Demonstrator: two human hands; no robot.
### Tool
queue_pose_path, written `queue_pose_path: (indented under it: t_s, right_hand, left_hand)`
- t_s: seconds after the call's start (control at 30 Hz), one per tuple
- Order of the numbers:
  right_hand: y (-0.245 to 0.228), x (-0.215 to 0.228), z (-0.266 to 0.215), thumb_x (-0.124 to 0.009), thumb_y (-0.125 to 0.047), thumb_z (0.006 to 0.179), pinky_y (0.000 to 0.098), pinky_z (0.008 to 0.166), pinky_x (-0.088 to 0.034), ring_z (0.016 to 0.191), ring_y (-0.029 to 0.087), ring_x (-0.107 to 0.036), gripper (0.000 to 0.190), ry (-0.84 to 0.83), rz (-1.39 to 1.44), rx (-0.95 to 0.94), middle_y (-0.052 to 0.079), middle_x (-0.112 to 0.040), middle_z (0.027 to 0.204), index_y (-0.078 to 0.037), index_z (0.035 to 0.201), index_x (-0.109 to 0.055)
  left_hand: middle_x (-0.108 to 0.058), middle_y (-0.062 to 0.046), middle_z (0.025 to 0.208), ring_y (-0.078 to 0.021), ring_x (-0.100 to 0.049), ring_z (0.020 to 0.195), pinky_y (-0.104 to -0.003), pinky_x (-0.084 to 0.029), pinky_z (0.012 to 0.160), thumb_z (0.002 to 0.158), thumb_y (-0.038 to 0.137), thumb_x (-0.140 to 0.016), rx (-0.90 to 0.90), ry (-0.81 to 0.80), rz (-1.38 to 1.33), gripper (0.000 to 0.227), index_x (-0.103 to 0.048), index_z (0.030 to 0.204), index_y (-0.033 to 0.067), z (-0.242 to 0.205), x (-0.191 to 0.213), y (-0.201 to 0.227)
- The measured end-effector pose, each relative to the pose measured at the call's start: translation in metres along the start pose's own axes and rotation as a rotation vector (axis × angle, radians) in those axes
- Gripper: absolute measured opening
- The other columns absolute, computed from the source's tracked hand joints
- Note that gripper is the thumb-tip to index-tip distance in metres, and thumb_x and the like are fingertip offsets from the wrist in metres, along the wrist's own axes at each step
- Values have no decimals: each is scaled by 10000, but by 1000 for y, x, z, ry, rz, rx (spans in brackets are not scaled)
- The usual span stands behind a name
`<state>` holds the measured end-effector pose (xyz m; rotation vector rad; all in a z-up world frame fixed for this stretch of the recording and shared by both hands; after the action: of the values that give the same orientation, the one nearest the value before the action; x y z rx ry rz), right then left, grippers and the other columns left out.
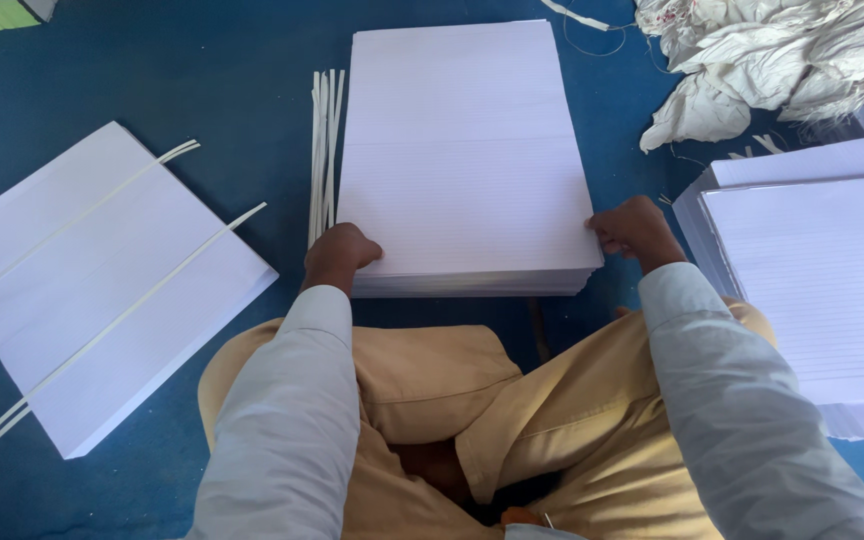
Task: The person folds a stack of lined paper in half, aligns the edges, and places the folded stack on the floor. They then insert two white plastic strips into the fold to secure the pages and set the assembled notebook aside.
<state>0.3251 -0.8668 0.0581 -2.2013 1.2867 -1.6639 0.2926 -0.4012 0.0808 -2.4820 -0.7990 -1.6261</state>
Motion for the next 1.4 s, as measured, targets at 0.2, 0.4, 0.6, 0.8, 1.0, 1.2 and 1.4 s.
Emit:
queue_pose_path:
  t_s: [0.2,0.4,0.6,0.8,1.0,1.2,1.4]
  right_hand:
    - [3,0,9,-856,-341,808,373,570,-527,621,234,-681,369,18,-60,58,121,-734,731,14,842,-763]
    - [9,-7,21,-801,-405,851,382,578,-531,631,256,-682,430,-48,-112,70,139,-742,754,24,854,-770]
    - [18,-12,37,-776,-308,840,365,633,-575,740,256,-739,307,-72,-264,214,124,-770,852,-15,928,-760]
    - [18,-10,17,-706,-205,884,414,742,-559,830,240,-732,223,-192,102,-48,113,-772,955,-2,954,-766]
    - [8,4,-8,-715,-179,858,414,756,-549,801,240,-708,188,-212,236,4,119,-743,913,-4,922,-741]
    - [1,6,-14,-715,-155,851,431,788,-604,782,230,-675,162,-292,536,17,89,-683,878,-20,940,-698]
    - [-11,13,-32,-699,-167,846,415,823,-610,859,247,-719,214,-346,596,27,111,-737,930,-13,995,-718]
  left_hand:
    - [-707,-177,1268,-352,-676,1179,-460,-529,983,786,462,-838,-38,-13,24,591,-734,1227,83,1,7,-1]
    - [-665,-140,1333,-356,-590,1282,-578,-416,1072,788,504,-801,-18,-31,118,643,-678,1292,123,-9,22,9]
    - [-628,-205,1262,-350,-581,1183,-489,-504,964,882,403,-756,-594,240,17,572,-648,1283,10,-32,4,75]
    - [-647,-135,1195,-314,-569,1151,-475,-483,946,856,327,-772,-997,276,-83,425,-692,1184,70,-82,-40,142]
    - [-635,-118,1100,-315,-577,1104,-469,-492,890,685,421,-865,-1191,273,-57,631,-657,1160,60,-125,-76,185]
    - [-643,-108,1054,-318,-620,1036,-468,-509,837,716,333,-852,-1218,365,-218,517,-649,1112,69,-128,-93,204]
    - [-694,-104,1066,-296,-644,1007,-451,-518,845,824,297,-790,-1154,190,-392,362,-682,1097,84,-112,-94,206]
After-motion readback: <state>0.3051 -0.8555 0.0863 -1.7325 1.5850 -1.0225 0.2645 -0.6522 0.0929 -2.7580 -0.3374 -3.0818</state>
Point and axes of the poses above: each hand's wrist, its own z-axis towards the middle knuckle, its own x-axis out of the back of the hand, y = z × x, the point moved 6 cm from there along z, towards the middle knuckle
